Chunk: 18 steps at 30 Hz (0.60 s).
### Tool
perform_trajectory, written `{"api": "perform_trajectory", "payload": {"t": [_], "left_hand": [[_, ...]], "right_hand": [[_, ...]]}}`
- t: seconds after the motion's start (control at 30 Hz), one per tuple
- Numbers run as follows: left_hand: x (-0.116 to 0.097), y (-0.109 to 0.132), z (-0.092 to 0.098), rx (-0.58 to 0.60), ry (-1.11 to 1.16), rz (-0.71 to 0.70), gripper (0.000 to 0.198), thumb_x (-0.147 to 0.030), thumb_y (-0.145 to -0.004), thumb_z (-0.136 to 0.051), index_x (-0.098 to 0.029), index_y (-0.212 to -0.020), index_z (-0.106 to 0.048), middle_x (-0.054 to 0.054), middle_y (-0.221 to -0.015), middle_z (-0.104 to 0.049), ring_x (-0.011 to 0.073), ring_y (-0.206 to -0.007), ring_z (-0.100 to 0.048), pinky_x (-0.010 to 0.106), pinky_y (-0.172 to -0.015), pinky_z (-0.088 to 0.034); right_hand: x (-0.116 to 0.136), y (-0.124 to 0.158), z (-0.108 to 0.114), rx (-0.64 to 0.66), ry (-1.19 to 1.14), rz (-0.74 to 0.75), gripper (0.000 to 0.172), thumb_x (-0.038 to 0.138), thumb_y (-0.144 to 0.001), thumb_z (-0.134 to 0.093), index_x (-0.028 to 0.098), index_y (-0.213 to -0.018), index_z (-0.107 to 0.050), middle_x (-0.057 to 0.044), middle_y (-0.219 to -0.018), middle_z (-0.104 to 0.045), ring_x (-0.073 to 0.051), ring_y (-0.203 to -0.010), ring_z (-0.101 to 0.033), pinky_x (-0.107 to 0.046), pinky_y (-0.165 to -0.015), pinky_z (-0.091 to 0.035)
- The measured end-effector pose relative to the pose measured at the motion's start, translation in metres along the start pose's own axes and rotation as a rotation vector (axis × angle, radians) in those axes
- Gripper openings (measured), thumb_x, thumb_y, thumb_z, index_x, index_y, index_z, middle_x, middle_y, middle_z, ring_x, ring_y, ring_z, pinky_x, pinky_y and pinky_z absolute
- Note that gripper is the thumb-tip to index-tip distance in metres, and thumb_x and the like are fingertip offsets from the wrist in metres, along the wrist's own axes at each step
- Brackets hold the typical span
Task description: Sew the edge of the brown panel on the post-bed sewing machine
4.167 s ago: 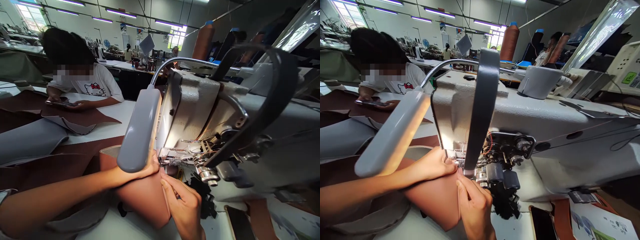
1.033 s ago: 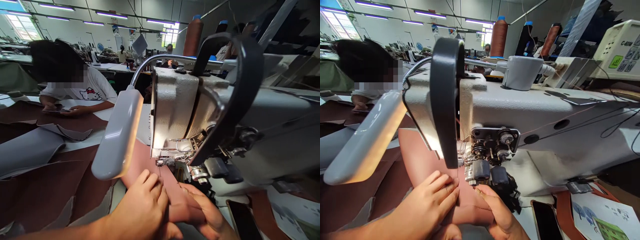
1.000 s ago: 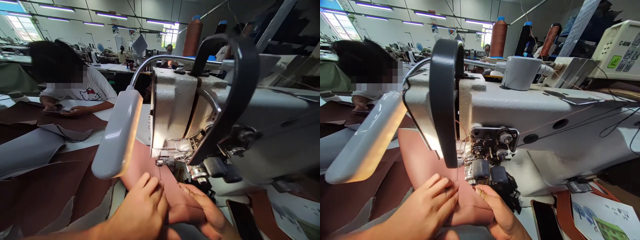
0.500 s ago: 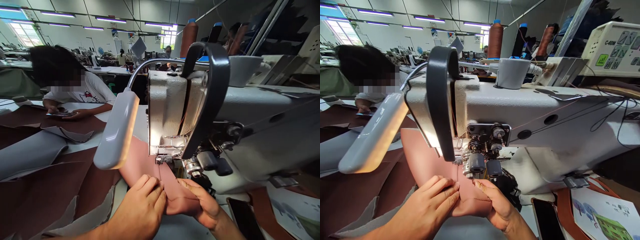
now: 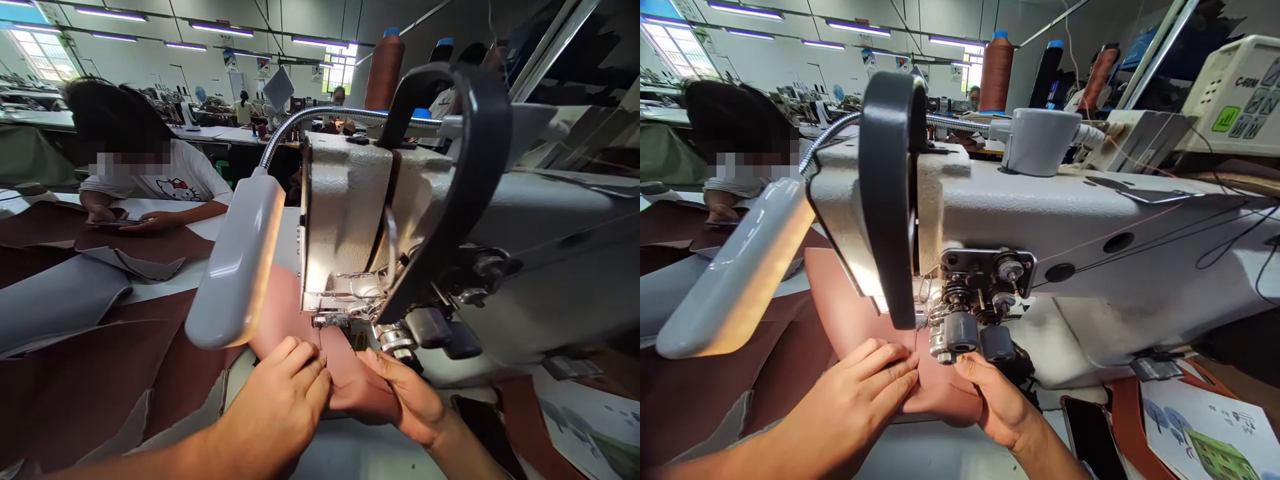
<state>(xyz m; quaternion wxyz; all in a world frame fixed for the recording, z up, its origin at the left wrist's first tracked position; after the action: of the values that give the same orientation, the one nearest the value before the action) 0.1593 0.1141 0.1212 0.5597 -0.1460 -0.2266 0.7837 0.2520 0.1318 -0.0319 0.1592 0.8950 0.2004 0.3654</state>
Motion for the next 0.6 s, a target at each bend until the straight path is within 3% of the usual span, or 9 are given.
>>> {"api": "perform_trajectory", "payload": {"t": [0.23, 0.43, 0.6], "left_hand": [[0.005, -0.001, 0.002, -0.004, 0.027, -0.005, 0.036, -0.013, -0.097, -0.029, -0.008, -0.088, -0.063, 0.007, -0.074, -0.063, 0.0216, -0.072, -0.052, 0.034, -0.061, -0.037], [0.008, -0.002, 0.002, -0.032, 0.016, 0.002, 0.037, -0.012, -0.099, -0.028, -0.009, -0.088, -0.063, 0.005, -0.072, -0.063, 0.0194, -0.07, -0.052, 0.032, -0.062, -0.037], [0.012, -0.003, 0.001, -0.012, 0.035, 0.001, 0.037, -0.012, -0.098, -0.026, -0.009, -0.089, -0.062, 0.007, -0.075, -0.064, 0.0203, -0.072, -0.053, 0.033, -0.063, -0.039]], "right_hand": [[0.015, 0.004, -0.032, 0.126, 0.261, -0.04, 0.036, 0.042, -0.062, -0.082, 0.015, -0.085, -0.073, -0.006, -0.083, -0.071, -0.017, -0.08, -0.065, -0.03, -0.084, -0.046], [0.028, -0.001, -0.028, 0.074, 0.45, 0.0, 0.037, 0.044, -0.061, -0.081, 0.013, -0.079, -0.073, -0.008, -0.081, -0.071, -0.022, -0.084, -0.064, -0.034, -0.081, -0.046], [0.032, -0.006, -0.025, 0.046, 0.378, -0.004, 0.029, 0.027, -0.054, -0.085, 0.016, -0.078, -0.072, -0.005, -0.078, -0.07, -0.024, -0.089, -0.063, -0.04, -0.091, -0.044]]}}
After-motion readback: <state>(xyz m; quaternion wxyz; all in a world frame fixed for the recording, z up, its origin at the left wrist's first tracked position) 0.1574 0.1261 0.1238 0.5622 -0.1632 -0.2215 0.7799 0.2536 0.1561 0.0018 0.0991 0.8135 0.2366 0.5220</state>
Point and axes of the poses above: each hand's wrist, its own y-axis away from the middle knuckle, its own z-axis out of the back of the hand, x = y × z, the point moved 10 cm from there along -y, towards the middle knuckle
